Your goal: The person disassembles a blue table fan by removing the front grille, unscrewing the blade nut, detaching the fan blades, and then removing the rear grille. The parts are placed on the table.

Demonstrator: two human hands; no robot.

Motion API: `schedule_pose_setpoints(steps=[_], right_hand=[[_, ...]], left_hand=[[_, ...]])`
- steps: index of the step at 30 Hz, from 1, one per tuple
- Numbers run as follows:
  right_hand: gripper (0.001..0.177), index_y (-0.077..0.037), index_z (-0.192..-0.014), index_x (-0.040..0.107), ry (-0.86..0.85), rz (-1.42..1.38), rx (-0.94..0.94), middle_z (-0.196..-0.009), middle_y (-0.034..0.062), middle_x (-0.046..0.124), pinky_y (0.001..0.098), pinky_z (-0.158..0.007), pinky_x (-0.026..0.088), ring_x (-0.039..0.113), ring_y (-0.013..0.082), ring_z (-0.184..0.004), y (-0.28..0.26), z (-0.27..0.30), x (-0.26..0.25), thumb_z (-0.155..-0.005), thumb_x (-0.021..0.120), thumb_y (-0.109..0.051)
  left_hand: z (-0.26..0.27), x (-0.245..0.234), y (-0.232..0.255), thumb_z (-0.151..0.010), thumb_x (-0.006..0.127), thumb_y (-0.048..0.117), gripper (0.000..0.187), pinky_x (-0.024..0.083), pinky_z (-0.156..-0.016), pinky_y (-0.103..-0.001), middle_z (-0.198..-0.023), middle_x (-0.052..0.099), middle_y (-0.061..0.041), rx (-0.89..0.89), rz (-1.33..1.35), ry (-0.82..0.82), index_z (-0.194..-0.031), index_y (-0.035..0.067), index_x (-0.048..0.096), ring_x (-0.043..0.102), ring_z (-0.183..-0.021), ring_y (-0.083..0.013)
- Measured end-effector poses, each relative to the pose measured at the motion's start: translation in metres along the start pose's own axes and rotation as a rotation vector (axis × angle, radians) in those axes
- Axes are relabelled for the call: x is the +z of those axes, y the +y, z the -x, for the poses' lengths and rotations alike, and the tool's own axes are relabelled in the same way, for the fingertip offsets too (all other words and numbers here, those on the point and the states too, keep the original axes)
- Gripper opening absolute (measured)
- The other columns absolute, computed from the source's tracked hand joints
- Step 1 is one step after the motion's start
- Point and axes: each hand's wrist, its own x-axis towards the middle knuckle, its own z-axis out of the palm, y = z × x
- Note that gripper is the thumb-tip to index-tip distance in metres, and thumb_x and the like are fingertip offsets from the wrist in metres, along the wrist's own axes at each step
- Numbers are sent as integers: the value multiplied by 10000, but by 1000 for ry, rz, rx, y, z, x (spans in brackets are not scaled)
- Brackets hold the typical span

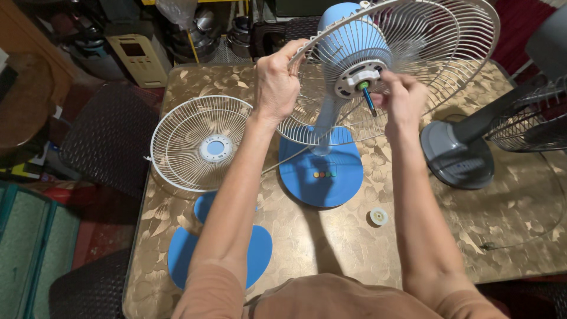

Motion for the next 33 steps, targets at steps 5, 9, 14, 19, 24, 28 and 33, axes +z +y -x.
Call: schedule_pose_setpoints(steps=[5, 9, 14, 19, 24, 28, 33], right_hand=[[251, 2, -899, 755, 0, 786, -200, -843, 135, 752, 335, -670, 542, 687, 163, -682, -5, 0, 15, -808, 824, -222], [198, -7, -937, 761, -35, 811, -938, -992, 140, 741, 396, -759, 569, 713, 247, -844, -3, 22, 8, -792, 807, -135], [204, -10, -989, 759, 25, 209, -357, -941, 129, 775, 292, -806, 612, 745, 148, -819, -3, 13, 0, -883, 698, -173], [341, 1, -893, 668, 29, 576, -224, -867, 136, 717, 312, -644, 565, 695, 163, -723, -5, -2, 15, -814, 849, -277], [133, -17, -826, 753, -72, 784, -844, -937, 139, 741, 349, -707, 556, 709, 213, -820, 3, 18, 13, -840, 805, -139], [139, -5, -955, 785, 16, 341, -537, -952, 143, 777, 304, -709, 545, 723, 192, -795, 9, 15, -1, -936, 726, -130], [239, 2, -974, 676, -31, -80, 257, -917, 115, 738, 328, -513, 528, 724, 213, -597, 6, -15, -3, -848, 752, -186]], left_hand=[[-1, 0, 1, -1004, 654, 58, 197, 563, -675, -343, -904, 768, -148, -43, -31, -25, -1190, 76, 714, 783, -805, -244], [-1, 0, 1, -1005, 657, 60, 188, 568, -681, -343, -915, 765, -158, -23, -17, -14, -1184, 75, 715, 784, -813, -250], [-2, 0, -1, -1007, 654, 74, 185, 577, -687, -334, -925, 768, -152, -2, -12, -9, -1184, 75, 710, 791, -832, -242], [-2, 2, 0, -1005, 647, 83, 184, 565, -649, -341, -904, 777, -142, -49, -27, -26, -1174, 82, 721, 787, -778, -236], [-1, 1, 1, -1016, 643, 75, 184, 578, -689, -345, -943, 762, -165, 4, -6, -10, -1188, 73, 708, 790, -839, -262], [-1, -1, 1, -1009, 645, 72, 183, 573, -683, -344, -929, 761, -163, -3, -12, -11, -1181, 70, 708, 788, -829, -264], [-2, 1, 2, -1012, 646, 75, 175, 563, -659, -338, -925, 770, -151, -21, -15, -14, -1174, 75, 715, 785, -793, -242]])
